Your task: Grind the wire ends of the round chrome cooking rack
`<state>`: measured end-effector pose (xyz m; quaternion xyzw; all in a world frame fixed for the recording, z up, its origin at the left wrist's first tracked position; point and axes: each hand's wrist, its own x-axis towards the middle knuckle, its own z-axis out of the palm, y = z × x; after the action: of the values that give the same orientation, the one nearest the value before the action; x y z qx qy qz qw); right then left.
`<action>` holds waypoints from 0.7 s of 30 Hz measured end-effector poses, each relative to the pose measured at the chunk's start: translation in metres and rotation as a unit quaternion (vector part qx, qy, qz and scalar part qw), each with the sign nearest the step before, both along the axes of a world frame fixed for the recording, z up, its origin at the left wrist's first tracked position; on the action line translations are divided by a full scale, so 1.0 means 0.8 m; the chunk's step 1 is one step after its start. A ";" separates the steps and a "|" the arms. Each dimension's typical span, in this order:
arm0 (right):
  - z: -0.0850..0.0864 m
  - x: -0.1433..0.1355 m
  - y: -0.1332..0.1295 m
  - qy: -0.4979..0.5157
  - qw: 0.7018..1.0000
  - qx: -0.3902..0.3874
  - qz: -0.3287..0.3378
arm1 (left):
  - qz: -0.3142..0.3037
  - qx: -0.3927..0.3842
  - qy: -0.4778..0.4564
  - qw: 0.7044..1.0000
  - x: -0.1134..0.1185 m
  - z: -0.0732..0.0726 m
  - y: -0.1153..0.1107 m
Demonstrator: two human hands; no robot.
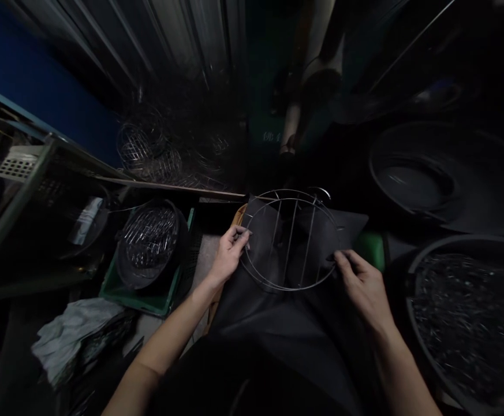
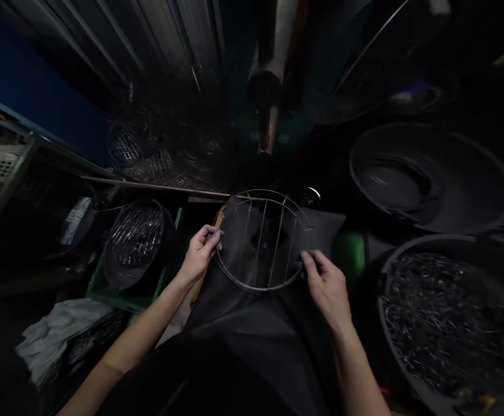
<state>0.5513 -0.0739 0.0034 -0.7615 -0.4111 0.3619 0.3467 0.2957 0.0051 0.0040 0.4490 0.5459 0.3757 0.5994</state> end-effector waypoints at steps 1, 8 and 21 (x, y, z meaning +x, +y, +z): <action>0.001 -0.001 0.004 -0.002 1.000 0.006 0.001 | 0.002 0.000 -0.006 1.000 0.000 0.000 0.004; 0.009 -0.005 0.040 0.000 0.998 0.058 -0.011 | 0.018 0.037 -0.027 0.999 0.002 0.004 0.035; -0.012 -0.001 0.066 -0.025 0.998 0.065 -0.009 | 0.025 0.012 -0.050 0.998 0.004 -0.008 0.058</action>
<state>0.5505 -0.0215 -0.0064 -0.7497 -0.4354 0.3125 0.3883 0.2986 0.0519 -0.0022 0.4233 0.5213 0.4193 0.6109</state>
